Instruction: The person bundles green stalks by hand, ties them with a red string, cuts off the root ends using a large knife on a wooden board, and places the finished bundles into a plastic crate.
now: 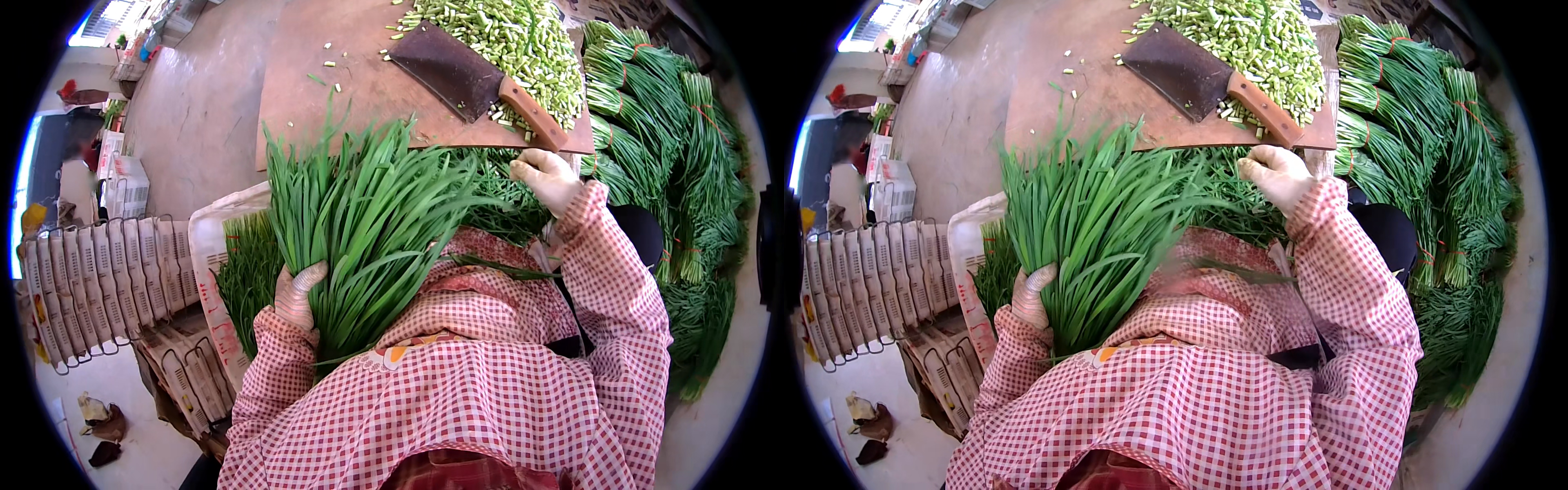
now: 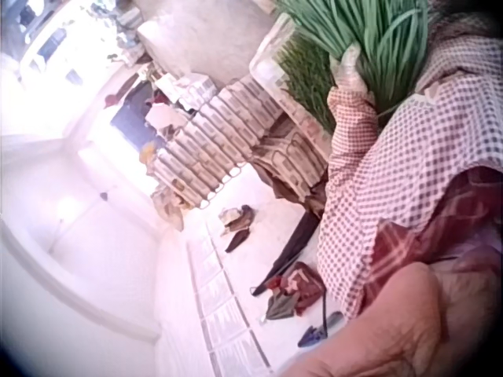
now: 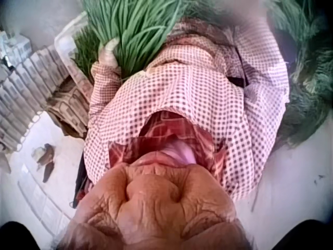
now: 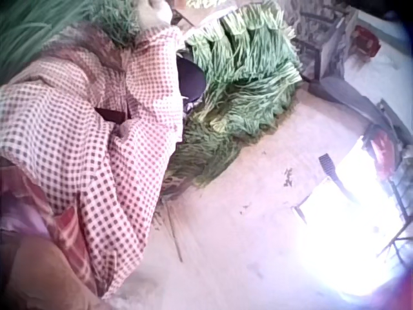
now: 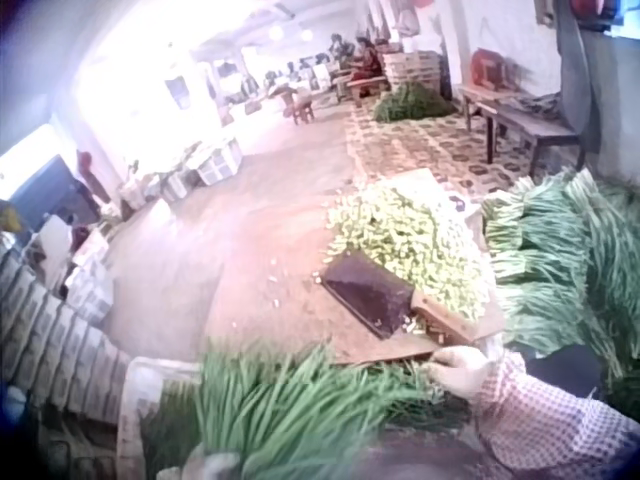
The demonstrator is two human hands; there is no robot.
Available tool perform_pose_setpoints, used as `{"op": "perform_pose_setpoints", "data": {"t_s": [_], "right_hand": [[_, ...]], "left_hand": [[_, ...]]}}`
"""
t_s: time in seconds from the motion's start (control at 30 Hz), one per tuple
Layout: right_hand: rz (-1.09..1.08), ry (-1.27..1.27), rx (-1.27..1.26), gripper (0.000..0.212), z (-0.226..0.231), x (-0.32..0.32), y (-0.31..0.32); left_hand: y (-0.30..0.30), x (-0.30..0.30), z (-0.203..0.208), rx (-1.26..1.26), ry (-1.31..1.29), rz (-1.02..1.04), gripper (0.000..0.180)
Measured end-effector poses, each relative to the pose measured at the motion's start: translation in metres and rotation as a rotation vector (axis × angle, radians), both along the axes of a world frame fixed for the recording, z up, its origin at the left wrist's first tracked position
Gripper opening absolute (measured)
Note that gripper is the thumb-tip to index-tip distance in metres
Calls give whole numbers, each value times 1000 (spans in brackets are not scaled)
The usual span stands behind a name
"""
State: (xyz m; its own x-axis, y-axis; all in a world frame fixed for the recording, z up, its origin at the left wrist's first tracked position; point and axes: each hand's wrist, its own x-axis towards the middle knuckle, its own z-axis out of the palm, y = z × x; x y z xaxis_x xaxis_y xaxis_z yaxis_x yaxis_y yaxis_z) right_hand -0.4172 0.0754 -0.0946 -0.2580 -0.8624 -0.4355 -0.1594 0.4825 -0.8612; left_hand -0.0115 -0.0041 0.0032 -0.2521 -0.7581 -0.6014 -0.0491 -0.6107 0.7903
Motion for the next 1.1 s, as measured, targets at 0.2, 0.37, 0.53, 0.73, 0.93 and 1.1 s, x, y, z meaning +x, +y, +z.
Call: {"op": "perform_pose_setpoints", "data": {"t_s": [0.2, 0.37, 0.53, 0.73, 0.93, 1.1], "right_hand": [[-54, -474, -259, 17, 10, 39, 33], [-103, -670, -348, 11, -2, 55, 26], [-99, -546, -196, 42, 15, 87, 11], [-210, -688, -373, 20, 4, 105, -11], [81, 151, 6, 15, 15, 75, -1], [353, 549, 300, 22, 13, 61, 13]], "left_hand": [[2, -6, 2, -5, 16, 31, 67], [3, -7, 0, -36, 24, 19, 66], [1, -3, -7, -1, -4, 57, 68], [-1, -6, -10, -26, -10, 41, 69], [-4, 1, -20, -33, -104, 61, 68], [-10, -6, -24, 11, -46, 66, 66]]}}
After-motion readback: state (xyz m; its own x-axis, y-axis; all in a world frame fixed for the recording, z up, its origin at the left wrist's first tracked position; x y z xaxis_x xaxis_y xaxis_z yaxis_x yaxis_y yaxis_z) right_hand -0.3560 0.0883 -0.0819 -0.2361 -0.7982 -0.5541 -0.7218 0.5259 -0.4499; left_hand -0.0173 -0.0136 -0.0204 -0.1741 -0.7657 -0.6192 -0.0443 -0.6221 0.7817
